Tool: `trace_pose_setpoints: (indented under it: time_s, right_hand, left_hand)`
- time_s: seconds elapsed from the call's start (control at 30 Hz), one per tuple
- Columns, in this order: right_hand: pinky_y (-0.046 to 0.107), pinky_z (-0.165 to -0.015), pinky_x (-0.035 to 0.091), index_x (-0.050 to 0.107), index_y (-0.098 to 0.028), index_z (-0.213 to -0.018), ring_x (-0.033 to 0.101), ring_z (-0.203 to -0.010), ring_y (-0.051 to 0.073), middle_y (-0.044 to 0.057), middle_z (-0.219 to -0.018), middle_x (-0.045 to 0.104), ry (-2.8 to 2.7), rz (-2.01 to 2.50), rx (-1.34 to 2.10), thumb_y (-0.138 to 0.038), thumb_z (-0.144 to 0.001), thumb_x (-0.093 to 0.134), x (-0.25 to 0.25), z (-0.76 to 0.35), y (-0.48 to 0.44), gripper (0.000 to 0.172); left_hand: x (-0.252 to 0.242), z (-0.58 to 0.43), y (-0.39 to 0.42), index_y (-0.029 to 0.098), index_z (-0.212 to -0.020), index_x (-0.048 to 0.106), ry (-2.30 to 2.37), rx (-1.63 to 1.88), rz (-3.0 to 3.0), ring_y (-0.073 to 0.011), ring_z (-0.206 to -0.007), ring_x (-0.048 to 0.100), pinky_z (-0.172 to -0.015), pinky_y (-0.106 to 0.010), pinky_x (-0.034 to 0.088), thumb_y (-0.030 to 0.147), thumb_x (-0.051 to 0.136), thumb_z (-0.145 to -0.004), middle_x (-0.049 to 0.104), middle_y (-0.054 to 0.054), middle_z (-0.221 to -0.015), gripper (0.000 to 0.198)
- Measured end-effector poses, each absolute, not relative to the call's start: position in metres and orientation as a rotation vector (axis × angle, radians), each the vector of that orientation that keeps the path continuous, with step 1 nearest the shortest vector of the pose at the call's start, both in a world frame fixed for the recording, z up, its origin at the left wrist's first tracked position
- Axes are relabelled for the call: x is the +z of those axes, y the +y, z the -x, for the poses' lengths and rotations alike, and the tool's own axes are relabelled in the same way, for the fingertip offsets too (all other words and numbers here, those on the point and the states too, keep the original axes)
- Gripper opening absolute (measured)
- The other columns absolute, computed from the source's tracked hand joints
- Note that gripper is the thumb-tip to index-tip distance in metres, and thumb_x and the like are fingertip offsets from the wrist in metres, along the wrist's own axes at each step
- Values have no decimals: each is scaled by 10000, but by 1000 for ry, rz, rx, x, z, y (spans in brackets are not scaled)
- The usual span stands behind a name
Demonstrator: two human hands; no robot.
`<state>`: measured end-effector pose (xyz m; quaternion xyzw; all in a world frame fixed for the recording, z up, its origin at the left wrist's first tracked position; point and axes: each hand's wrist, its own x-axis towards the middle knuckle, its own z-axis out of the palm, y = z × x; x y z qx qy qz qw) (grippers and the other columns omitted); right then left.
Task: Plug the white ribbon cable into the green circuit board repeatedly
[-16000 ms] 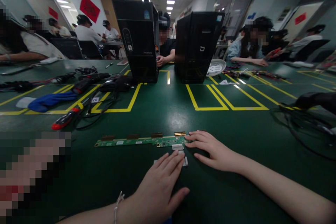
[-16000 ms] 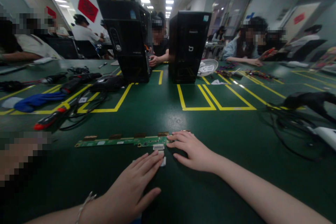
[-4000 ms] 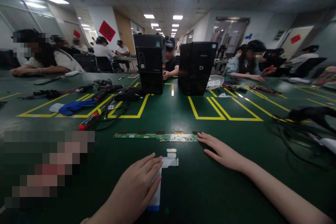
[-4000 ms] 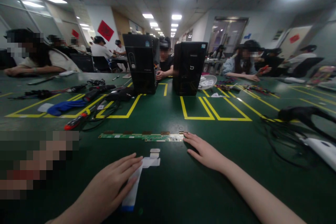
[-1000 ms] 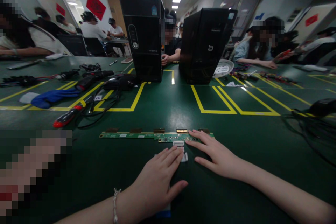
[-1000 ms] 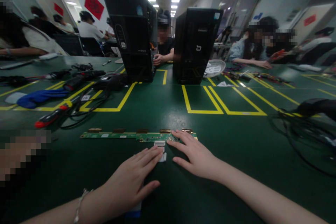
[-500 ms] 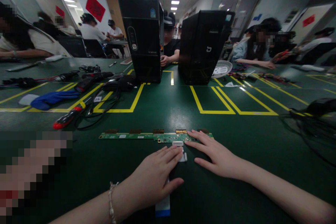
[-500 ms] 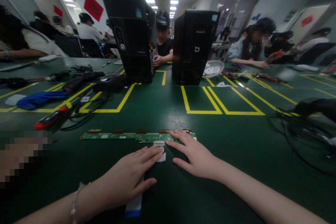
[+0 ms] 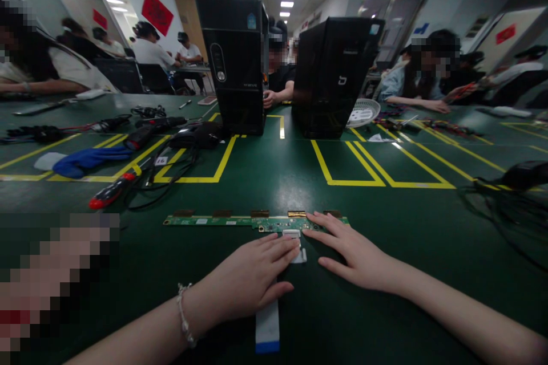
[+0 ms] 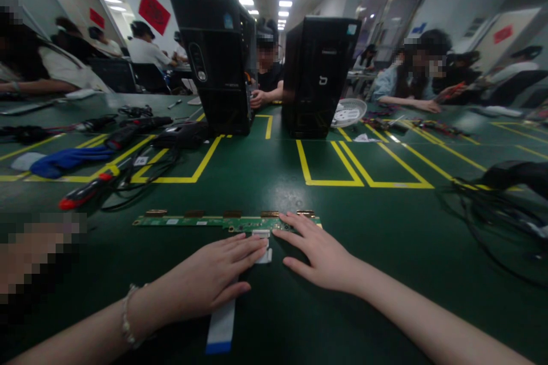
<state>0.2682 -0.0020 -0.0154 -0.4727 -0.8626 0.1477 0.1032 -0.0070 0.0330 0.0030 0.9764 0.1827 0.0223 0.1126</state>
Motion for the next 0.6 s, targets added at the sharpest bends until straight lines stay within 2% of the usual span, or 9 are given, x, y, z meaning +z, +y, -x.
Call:
trace_pose_setpoints:
  time_s: [0.2,0.33,0.6]
  right_hand:
    - [553,-1166,252,385,-309,-1474,224,-1458,280,49,-1596,243,-2562,1397,421,-496,-964,461,-15,-268,-2,548]
    - [554,-1162,262,380,-314,-1476,222,-1459,279,44,-1598,239,-2565,1403,415,-501,-964,458,-14,-268,-2,550]
    - [548,-1165,256,404,-296,-1465,227,-1456,286,57,-1593,253,-2546,1394,439,-494,-958,473,-15,-268,-2,548]
  left_hand:
    - [-3,1,20,102,-1448,420,683,131,-2870,-285,-1392,394,-1146,-421,324,546,439,-967,424,-145,-1510,655]
    - [-2,0,18,133,-1459,407,718,128,-2815,-272,-1383,411,-1124,-423,364,509,429,-981,412,-126,-1517,609]
    - [-2,5,22,173,-1504,331,707,88,-2761,-242,-1422,344,-1151,-413,322,461,401,-1003,343,-84,-1561,582]
